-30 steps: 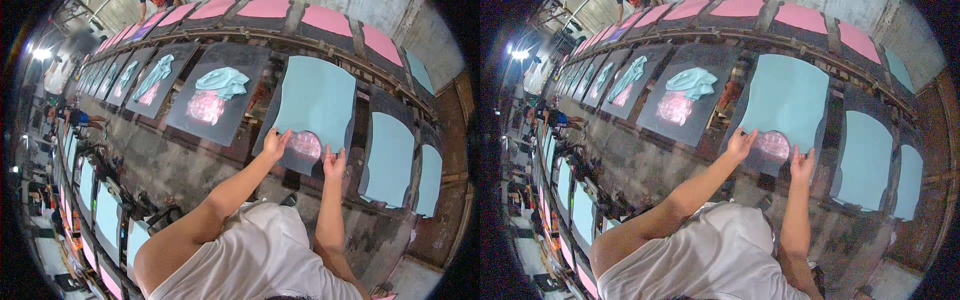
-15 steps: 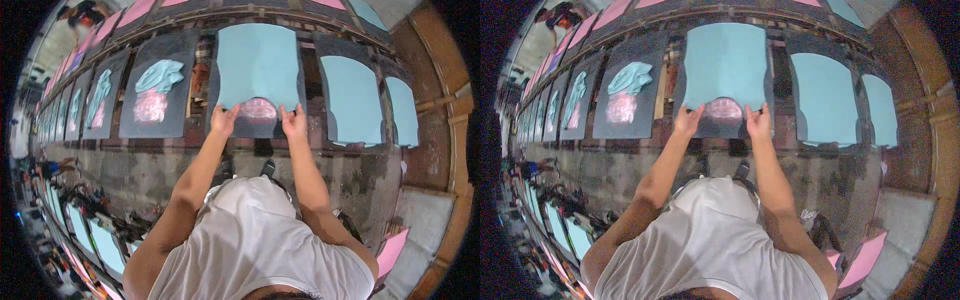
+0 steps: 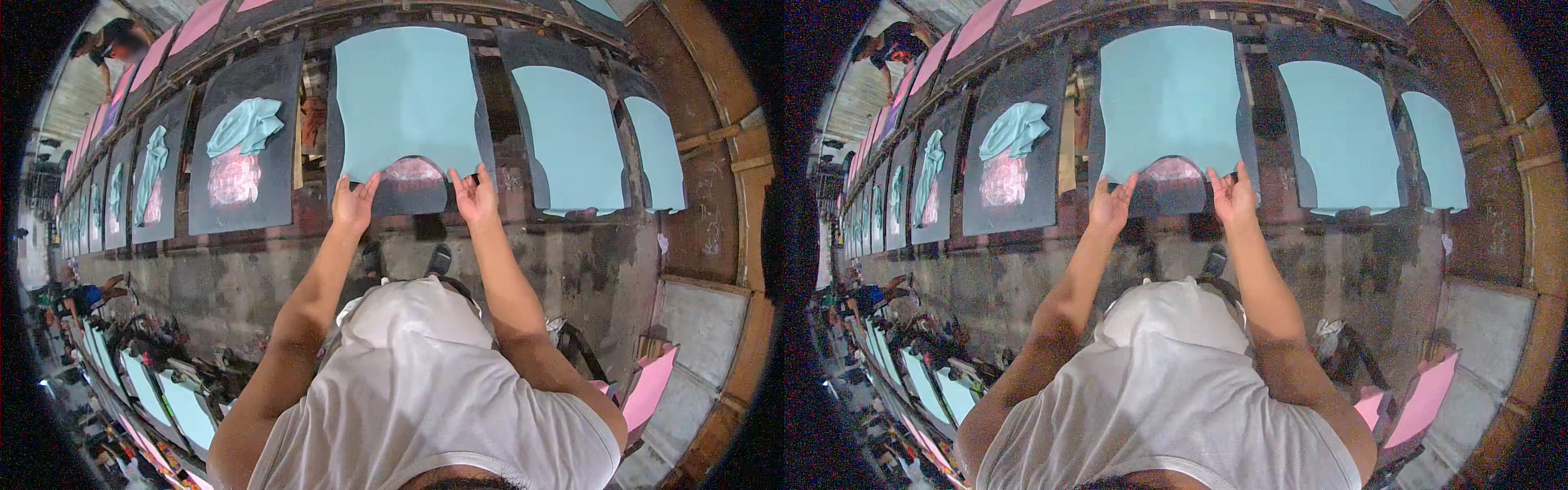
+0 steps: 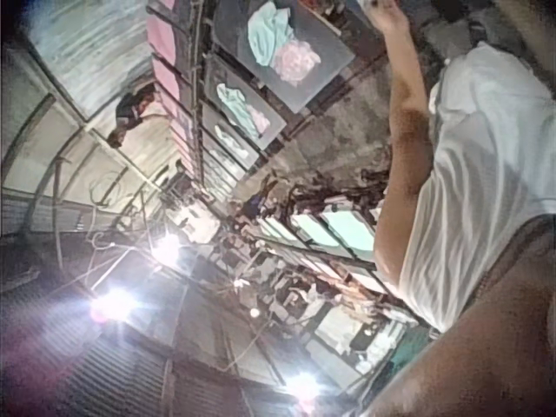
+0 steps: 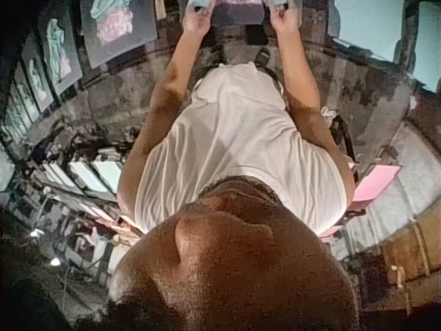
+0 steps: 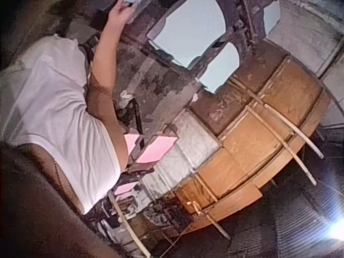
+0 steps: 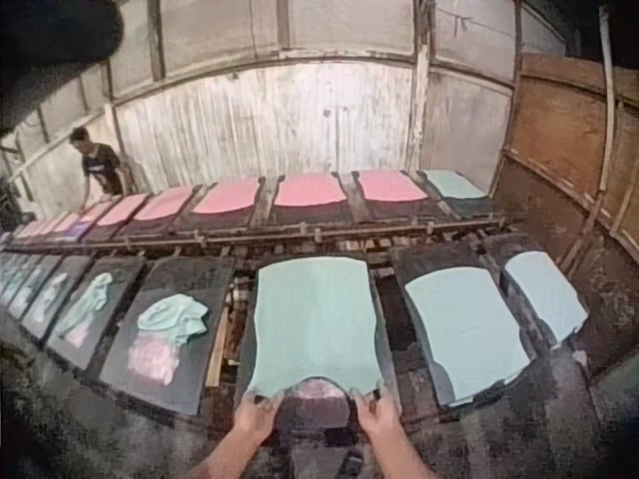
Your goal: Placing and aligning fabric pieces onto screen printing boards.
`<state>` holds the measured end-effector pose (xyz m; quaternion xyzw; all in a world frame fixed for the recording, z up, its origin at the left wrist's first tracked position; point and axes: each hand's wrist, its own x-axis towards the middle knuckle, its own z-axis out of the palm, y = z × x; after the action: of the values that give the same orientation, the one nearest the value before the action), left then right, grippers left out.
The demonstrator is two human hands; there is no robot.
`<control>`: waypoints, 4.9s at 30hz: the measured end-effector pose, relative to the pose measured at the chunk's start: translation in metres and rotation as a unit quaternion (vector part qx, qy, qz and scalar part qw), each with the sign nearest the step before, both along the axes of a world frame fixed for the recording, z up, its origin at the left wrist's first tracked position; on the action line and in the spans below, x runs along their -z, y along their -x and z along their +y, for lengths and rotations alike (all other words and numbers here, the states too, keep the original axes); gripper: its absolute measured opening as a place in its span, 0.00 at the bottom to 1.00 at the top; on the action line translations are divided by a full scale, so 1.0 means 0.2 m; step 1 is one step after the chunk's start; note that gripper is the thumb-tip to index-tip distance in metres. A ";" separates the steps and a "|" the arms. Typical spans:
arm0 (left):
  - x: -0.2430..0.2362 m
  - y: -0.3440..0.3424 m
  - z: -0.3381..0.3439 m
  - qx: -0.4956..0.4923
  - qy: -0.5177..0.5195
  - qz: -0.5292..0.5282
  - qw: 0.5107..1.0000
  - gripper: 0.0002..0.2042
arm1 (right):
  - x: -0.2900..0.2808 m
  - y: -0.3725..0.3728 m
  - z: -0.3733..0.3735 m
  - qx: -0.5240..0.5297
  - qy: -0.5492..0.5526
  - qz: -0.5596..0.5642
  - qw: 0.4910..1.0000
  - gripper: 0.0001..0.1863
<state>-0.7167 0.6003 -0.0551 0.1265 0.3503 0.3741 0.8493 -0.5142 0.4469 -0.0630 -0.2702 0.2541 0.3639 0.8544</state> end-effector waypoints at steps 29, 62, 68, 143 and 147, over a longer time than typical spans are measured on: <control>-0.04 0.24 -0.29 0.032 -0.023 0.117 0.992 0.19 | -0.03 0.21 -0.28 -0.016 0.022 0.012 1.000 0.14; 0.04 0.32 -0.44 0.047 -0.071 0.201 0.976 0.19 | 0.01 0.37 -0.41 0.028 0.054 0.040 0.997 0.19; 0.05 0.32 -0.46 0.033 -0.071 0.210 0.975 0.20 | 0.02 0.38 -0.43 0.014 0.048 0.040 0.998 0.17; 0.24 0.31 -0.48 0.022 -0.043 0.170 0.984 0.21 | 0.19 0.35 -0.48 -0.032 0.046 0.029 0.998 0.17; 0.45 0.42 -0.46 0.050 -0.059 0.239 0.968 0.20 | 0.39 0.33 -0.49 -0.094 0.082 -0.004 0.992 0.17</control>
<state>-0.7999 0.5083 -0.1459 0.2794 0.5141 0.3102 0.7493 -0.5806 0.3497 -0.1402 -0.3639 0.2534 0.4196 0.7920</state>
